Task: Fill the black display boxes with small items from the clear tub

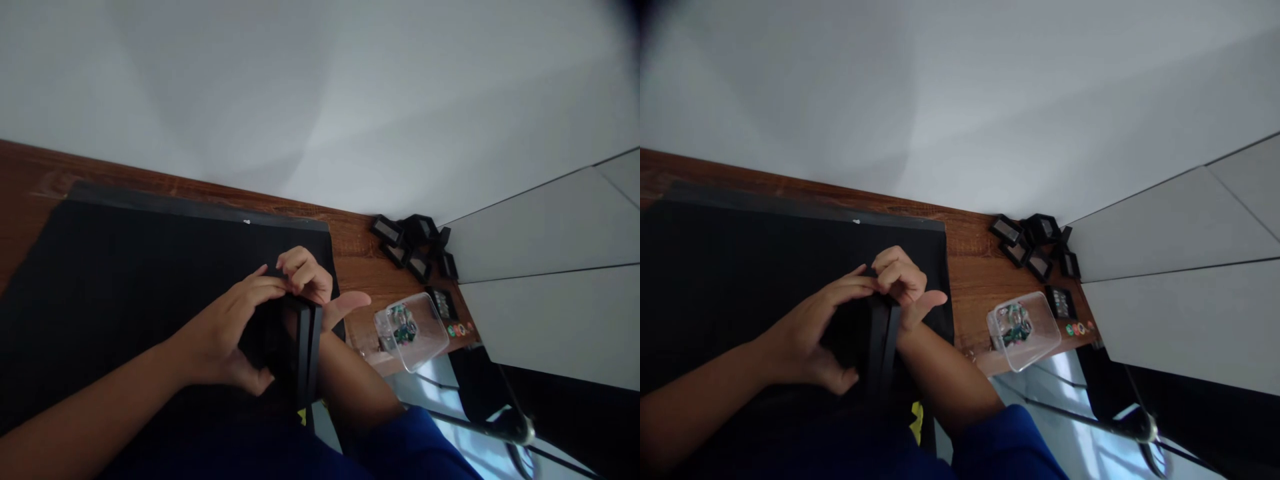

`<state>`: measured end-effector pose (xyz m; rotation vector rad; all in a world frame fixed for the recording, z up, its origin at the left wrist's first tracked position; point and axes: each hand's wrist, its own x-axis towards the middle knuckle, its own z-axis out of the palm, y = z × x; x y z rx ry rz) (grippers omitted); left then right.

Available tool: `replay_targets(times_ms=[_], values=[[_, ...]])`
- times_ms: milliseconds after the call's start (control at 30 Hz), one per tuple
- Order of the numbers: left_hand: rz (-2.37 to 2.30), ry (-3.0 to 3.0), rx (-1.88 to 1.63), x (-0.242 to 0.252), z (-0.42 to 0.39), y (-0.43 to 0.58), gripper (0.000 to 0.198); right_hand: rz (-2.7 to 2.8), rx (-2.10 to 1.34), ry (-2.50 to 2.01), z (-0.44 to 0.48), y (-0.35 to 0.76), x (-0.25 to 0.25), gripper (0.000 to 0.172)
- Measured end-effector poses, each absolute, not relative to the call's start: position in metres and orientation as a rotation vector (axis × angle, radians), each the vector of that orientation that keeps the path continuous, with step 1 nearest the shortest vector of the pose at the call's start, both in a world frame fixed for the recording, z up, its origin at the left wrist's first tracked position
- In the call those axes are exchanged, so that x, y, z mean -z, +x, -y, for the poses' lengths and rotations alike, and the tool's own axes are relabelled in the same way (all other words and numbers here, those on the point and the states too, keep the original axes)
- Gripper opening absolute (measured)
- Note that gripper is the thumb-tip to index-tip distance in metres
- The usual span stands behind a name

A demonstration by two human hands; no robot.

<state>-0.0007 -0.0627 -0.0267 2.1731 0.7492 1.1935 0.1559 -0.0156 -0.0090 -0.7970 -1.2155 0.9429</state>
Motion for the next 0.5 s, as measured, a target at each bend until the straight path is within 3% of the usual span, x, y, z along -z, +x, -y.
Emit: replay_targets(times_ms=[167, 500], values=[[-0.806, 2.147, -1.19, 0.027, 0.059, -0.004, 0.102, 1.277, -0.877, -0.738, 0.01, 0.159, 0.0, 0.092], [-0.929, 1.973, -1.234, 0.03, 0.053, -0.016, 0.104, 1.179, -1.205, -0.746, 0.008, 0.161, 0.0, 0.095]])
